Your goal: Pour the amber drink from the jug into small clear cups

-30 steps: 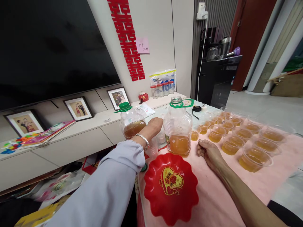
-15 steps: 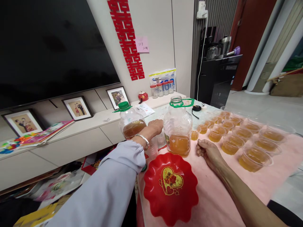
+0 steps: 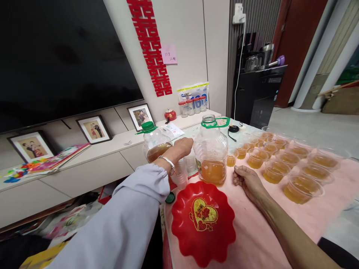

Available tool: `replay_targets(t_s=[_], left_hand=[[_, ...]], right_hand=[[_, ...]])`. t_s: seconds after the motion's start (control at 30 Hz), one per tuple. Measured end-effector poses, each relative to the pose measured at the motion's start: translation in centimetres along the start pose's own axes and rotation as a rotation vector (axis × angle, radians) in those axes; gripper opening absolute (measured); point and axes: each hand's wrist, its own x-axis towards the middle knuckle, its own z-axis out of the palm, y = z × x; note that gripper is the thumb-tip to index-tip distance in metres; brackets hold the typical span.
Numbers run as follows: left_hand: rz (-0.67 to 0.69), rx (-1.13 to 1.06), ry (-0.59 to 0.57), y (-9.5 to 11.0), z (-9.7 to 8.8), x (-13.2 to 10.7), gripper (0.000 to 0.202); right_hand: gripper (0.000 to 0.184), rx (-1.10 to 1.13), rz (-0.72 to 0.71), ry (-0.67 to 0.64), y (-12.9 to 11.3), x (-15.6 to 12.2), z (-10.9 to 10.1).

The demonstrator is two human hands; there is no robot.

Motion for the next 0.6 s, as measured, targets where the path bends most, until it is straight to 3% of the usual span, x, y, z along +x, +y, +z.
replay_targets(t_s=[0.4, 0.6], left_hand=[[-0.070, 0.010, 0.075, -0.3, -3.2, -1.4, 0.037], [-0.069, -0.037, 0.165, -0.9, -5.5, -4.2, 0.030]], right_hand=[[0.032, 0.025, -0.022, -0.031, -0.6, -0.4, 0.5], [0.031, 0.020, -0.031, -0.028, -1.0, -0.8, 0.7]])
